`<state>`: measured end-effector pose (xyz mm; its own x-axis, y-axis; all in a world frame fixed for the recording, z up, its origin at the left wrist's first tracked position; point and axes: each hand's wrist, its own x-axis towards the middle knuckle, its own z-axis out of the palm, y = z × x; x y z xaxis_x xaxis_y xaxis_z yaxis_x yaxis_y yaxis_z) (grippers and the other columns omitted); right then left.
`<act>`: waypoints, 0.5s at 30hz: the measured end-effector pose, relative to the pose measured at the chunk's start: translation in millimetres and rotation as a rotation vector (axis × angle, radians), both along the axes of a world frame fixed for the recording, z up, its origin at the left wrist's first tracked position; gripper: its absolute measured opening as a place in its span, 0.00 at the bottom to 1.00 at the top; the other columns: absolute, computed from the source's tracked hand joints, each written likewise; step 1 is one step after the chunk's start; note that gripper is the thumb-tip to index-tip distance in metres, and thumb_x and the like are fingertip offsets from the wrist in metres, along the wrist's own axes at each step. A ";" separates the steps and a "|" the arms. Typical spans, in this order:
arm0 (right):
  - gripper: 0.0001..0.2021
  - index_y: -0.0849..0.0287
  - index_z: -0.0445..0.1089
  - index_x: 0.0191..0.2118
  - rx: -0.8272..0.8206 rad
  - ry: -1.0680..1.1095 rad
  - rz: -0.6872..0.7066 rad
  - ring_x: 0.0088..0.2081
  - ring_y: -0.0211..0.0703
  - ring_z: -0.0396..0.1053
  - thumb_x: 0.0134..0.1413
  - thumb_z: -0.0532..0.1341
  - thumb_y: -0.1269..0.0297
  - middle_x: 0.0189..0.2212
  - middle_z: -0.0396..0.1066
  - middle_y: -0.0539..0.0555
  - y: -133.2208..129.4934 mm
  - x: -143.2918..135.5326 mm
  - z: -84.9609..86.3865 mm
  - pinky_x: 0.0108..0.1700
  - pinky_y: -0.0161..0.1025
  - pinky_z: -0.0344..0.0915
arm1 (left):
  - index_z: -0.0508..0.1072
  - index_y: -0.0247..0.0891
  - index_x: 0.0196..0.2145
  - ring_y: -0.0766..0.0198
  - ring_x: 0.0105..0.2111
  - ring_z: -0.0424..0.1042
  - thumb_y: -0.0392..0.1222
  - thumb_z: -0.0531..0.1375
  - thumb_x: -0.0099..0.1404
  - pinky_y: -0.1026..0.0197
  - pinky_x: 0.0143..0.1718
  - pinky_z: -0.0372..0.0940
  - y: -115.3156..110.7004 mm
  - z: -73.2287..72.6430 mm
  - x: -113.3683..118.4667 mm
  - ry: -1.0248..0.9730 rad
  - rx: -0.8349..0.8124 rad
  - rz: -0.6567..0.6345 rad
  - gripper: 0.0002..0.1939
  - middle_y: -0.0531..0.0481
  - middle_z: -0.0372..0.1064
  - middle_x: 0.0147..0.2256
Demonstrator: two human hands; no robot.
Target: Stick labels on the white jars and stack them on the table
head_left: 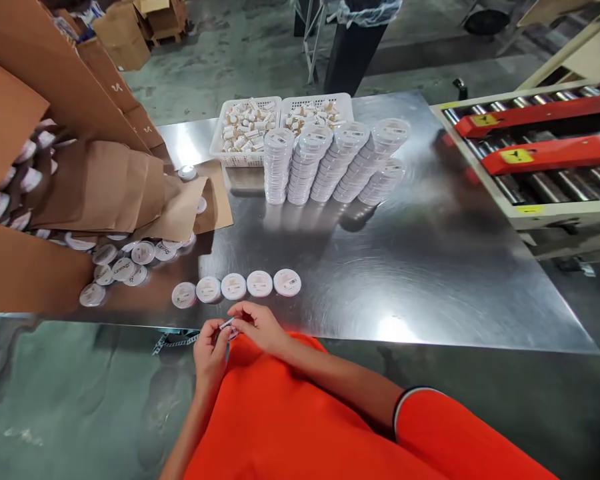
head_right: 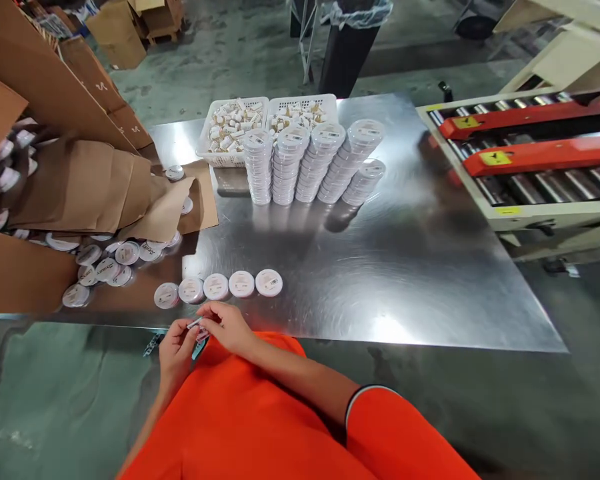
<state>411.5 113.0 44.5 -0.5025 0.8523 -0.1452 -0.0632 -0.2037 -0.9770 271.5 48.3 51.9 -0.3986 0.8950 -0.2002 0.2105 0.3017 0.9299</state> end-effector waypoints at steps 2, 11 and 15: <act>0.09 0.59 0.69 0.36 -0.019 0.005 -0.011 0.31 0.38 0.66 0.54 0.61 0.59 0.29 0.69 0.49 -3.4 -1.0 -3.4 0.37 0.37 0.64 | 0.72 0.38 0.29 0.63 0.26 0.70 0.54 0.61 0.58 0.62 0.29 0.65 0.8 0.1 -0.7 0.098 -0.010 -0.016 0.15 0.51 0.71 0.25; 0.08 0.59 0.73 0.28 0.086 -0.183 -0.100 0.29 0.36 0.64 0.54 0.64 0.61 0.27 0.70 0.50 -3.0 -6.3 -13.8 0.34 0.34 0.60 | 0.58 0.41 0.15 0.68 0.17 0.56 0.55 0.54 0.60 0.64 0.21 0.51 8.1 -2.5 -4.2 0.422 -0.035 -0.095 0.22 0.57 0.55 0.14; 0.06 0.57 0.76 0.30 0.092 -0.329 -0.225 0.34 0.40 0.67 0.55 0.64 0.62 0.32 0.72 0.52 18.2 4.1 -37.4 0.39 0.36 0.63 | 0.56 0.41 0.13 0.69 0.17 0.52 0.56 0.56 0.59 0.64 0.21 0.50 5.0 -15.8 -11.2 0.420 -0.062 -0.065 0.24 0.58 0.50 0.14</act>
